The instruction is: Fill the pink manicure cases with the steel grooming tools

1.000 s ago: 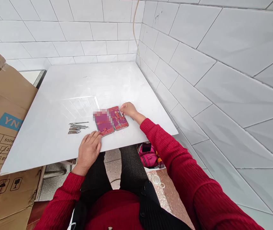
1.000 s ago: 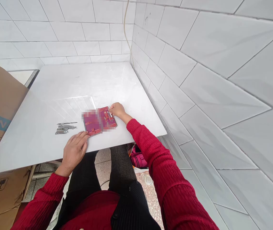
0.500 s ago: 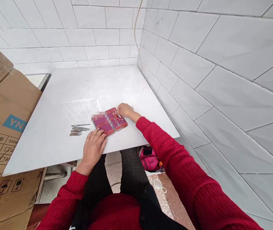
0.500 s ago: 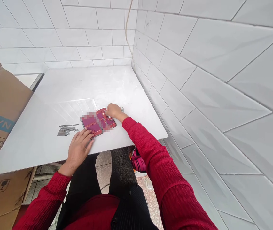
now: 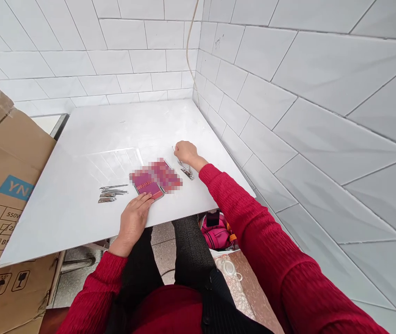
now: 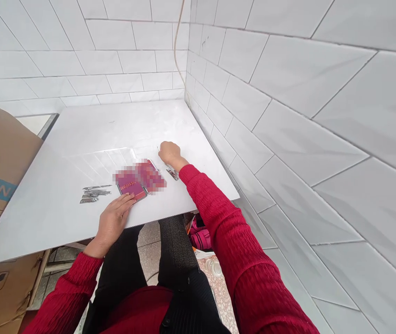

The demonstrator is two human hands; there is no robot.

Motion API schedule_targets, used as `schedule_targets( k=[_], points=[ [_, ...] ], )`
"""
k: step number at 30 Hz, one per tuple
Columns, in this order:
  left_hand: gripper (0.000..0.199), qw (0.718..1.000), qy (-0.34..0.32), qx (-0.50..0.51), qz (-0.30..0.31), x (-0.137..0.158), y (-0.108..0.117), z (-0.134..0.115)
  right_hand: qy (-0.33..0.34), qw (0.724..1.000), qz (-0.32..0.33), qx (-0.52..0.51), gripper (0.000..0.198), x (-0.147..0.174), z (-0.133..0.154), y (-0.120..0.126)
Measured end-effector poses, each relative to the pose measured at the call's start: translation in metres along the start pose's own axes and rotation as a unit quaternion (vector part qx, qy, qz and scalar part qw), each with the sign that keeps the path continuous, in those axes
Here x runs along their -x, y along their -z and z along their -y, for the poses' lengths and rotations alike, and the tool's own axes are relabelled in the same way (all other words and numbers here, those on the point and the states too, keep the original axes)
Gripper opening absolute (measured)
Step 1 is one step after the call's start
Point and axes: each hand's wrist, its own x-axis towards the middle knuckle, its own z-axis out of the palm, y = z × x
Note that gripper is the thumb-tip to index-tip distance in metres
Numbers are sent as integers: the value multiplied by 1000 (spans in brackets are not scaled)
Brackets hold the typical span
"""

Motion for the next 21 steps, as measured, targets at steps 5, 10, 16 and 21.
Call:
schedule_targets(
  k=[5,10,16,21],
  points=[
    [34,1000,3,9,-4,0,2,2,-60,990,61,113,20,8,-26,11],
    [32,1000,5,12,-20,1,5,0,-73,988,72,112,20,26,-33,4],
    [29,999,17,8,-26,1,5,-6,43,992,91,70,20,66,5,-3],
    [29,1000,22,9,-15,1,4,-7,99,976,146,131,23,90,32,-17]
  ],
)
